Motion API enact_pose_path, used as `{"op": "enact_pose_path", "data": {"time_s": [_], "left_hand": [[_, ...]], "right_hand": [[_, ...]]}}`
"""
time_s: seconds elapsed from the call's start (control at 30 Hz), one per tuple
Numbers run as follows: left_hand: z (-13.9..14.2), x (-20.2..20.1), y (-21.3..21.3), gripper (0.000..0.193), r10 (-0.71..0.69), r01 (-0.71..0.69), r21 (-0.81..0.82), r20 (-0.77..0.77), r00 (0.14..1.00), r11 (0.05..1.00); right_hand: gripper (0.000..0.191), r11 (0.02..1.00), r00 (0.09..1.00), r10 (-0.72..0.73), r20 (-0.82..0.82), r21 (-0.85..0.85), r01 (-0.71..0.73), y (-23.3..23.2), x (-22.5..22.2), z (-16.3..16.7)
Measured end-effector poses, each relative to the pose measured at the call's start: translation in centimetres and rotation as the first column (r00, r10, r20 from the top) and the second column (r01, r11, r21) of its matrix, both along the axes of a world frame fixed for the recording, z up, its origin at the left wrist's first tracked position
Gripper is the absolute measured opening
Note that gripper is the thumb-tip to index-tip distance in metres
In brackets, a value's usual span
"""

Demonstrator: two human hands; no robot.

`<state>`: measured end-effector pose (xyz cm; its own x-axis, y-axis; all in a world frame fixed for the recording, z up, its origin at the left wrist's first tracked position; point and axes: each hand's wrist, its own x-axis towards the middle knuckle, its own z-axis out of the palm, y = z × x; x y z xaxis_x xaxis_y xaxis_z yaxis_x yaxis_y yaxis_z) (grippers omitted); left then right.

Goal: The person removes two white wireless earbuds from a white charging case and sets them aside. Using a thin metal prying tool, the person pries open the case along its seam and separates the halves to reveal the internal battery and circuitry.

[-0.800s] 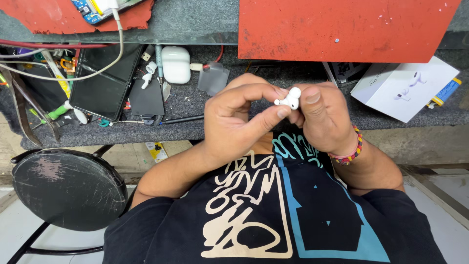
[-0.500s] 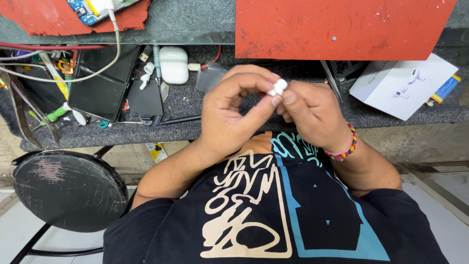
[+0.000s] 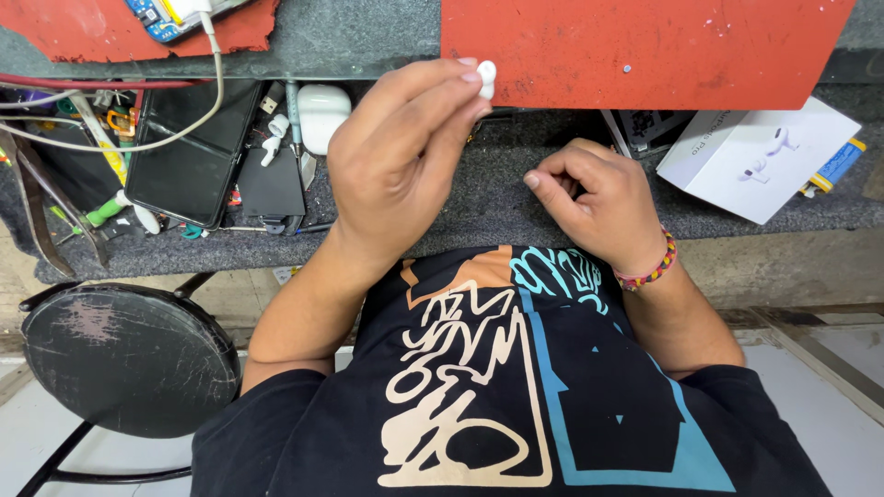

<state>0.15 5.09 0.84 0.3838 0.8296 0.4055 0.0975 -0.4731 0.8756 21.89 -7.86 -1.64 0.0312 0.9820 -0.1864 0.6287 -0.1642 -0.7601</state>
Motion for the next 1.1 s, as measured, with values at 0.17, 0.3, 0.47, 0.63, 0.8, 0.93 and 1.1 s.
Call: {"op": "enact_pose_path", "data": {"time_s": [0.17,0.3,0.47,0.63,0.8,0.93,1.1], "left_hand": [[-0.2,0.4,0.6,0.021,0.084,-0.045,0.179,-0.215,0.973,0.983],[-0.5,0.5,0.1,0.023,0.137,-0.102,0.150,-0.242,0.961,0.983],[-1.2,0.5,-0.2,0.030,0.133,-0.113,0.099,-0.233,0.963,0.989],[-1.6,0.3,-0.3,0.034,0.134,-0.115,0.091,-0.245,0.960,0.989],[-1.7,0.2,-0.2,0.036,0.130,-0.114,0.077,-0.252,0.959,0.991],[-1.7,0.0,-0.3,0.037,0.095,-0.087,0.049,-0.208,0.973,0.995],[-1.7,-0.9,-0.1,0.038,0.029,-0.034,-0.022,-0.178,0.984,0.999]], "right_hand": [[0.015,1.000,1.000,0.010,0.013,0.021,-0.010,1.2,-0.5,1.1],[0.015,0.986,0.988,0.112,-0.109,0.137,-0.097,0.3,0.7,1.4],[0.028,0.938,0.833,0.279,-0.477,0.323,-0.129,-1.8,2.6,2.8],[0.039,0.779,0.542,0.547,-0.638,0.625,-0.050,4.3,-2.0,12.2],[0.031,0.745,0.208,0.657,-0.725,0.583,-0.323,2.0,0.1,14.6],[0.028,0.597,-0.068,0.776,-0.627,0.765,-0.241,-2.5,3.5,9.6],[0.025,0.536,-0.160,0.808,-0.567,0.820,-0.198,-3.0,3.9,8.7]]}}
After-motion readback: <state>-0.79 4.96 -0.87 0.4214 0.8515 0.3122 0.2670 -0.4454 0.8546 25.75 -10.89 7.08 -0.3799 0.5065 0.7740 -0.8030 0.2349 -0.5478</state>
